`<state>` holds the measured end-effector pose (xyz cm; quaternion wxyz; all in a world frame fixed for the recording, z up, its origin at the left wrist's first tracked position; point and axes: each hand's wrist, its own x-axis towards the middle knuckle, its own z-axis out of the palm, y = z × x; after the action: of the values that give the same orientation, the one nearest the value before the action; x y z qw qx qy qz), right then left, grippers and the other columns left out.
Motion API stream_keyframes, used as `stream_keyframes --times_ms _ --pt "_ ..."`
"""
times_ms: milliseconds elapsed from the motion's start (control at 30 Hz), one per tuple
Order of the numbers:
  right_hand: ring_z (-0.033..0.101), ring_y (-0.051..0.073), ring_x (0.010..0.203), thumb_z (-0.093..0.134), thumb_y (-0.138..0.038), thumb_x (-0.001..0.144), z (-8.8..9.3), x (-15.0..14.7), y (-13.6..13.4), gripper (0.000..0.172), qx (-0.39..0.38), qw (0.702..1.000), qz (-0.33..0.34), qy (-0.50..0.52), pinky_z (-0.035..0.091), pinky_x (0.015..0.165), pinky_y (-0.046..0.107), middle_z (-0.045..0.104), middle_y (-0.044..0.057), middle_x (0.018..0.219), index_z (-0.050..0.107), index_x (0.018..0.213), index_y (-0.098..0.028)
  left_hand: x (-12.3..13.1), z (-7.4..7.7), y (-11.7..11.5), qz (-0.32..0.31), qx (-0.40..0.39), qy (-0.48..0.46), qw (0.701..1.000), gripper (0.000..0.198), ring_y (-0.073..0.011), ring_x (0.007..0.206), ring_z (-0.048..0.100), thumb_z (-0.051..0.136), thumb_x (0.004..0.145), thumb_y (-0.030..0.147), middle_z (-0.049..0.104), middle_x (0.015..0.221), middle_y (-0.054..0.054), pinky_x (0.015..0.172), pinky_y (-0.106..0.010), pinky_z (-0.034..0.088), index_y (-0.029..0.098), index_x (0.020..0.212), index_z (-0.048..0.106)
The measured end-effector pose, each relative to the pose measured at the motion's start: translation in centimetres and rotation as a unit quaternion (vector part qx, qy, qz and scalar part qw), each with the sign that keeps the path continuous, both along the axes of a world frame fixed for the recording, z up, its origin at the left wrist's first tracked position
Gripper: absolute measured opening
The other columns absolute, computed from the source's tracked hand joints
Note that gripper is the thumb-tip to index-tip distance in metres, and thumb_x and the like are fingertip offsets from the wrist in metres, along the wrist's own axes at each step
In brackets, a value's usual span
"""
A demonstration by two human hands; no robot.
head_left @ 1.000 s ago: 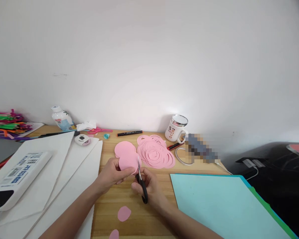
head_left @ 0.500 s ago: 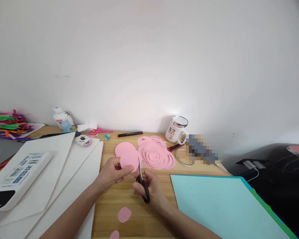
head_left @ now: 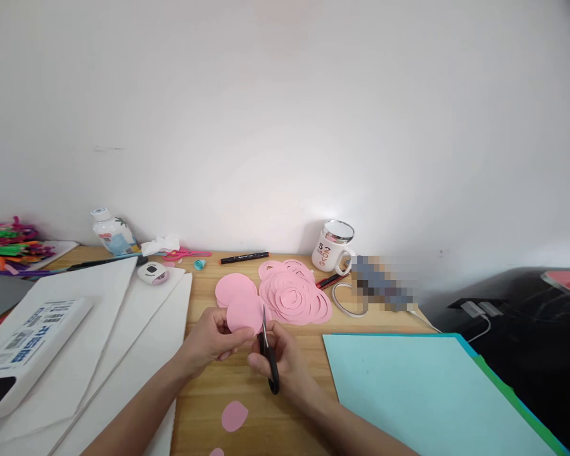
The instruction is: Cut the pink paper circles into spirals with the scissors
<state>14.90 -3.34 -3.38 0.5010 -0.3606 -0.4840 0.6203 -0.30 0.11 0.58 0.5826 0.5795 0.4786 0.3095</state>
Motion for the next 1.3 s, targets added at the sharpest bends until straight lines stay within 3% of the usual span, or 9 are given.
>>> stream_keyframes --times_ms 233,500,767,1000,1300 --pt "0.032 0.008 0.049 0.077 -0.036 0.060 -0.4 0.1 0.3 0.038 0.007 1.000 0.016 0.006 0.027 0.046 0.020 0.042 -0.007 0.058 0.047 0.077 -0.019 -0.1 0.1 0.2 -0.007 0.004 0.000 1.000 0.033 -0.0035 0.034 0.028 0.066 0.065 0.038 0.039 0.040 0.008 0.034 -0.017 0.017 0.016 0.052 0.046" --pt "0.031 0.008 0.047 0.073 -0.050 0.060 -0.1 -0.2 0.2 0.043 0.011 1.000 0.001 0.010 0.026 0.043 0.020 0.041 -0.007 0.055 0.048 0.077 -0.020 -0.1 0.3 0.2 0.000 0.006 0.002 1.000 0.033 -0.0033 0.034 0.028 0.066 0.065 0.036 0.037 0.039 0.008 0.034 -0.017 0.016 0.016 0.049 0.044" --pt "0.034 0.007 0.040 0.071 -0.041 0.064 -0.9 -0.1 0.2 0.034 -0.008 1.000 0.002 -0.003 0.027 0.039 0.019 0.044 -0.009 0.048 0.048 0.080 -0.021 -0.2 0.6 0.3 0.011 0.001 0.007 1.000 0.030 -0.0032 0.034 0.029 0.066 0.063 0.040 0.042 0.041 0.007 0.034 -0.017 0.016 0.014 0.056 0.054" --pt "0.036 0.006 0.037 0.072 -0.042 0.063 -1.0 -0.1 0.2 0.035 -0.031 1.000 0.001 0.006 0.029 0.037 0.018 0.045 -0.010 0.046 0.048 0.077 -0.020 -0.5 0.4 0.4 0.013 0.006 -0.005 1.000 0.034 -0.0029 0.034 0.030 0.066 0.065 0.041 0.042 0.041 0.008 0.034 -0.016 0.017 0.015 0.054 0.048" --pt "0.040 0.008 0.037 0.072 -0.043 0.064 -1.2 -0.2 0.1 0.036 -0.020 1.000 0.001 -0.007 0.032 0.038 0.019 0.046 -0.009 0.048 0.046 0.075 -0.021 -0.1 0.4 0.3 0.015 -0.010 -0.064 0.998 0.030 -0.0056 0.033 0.041 0.065 0.070 0.041 0.055 0.048 0.003 0.032 -0.018 0.030 0.014 0.063 0.053"
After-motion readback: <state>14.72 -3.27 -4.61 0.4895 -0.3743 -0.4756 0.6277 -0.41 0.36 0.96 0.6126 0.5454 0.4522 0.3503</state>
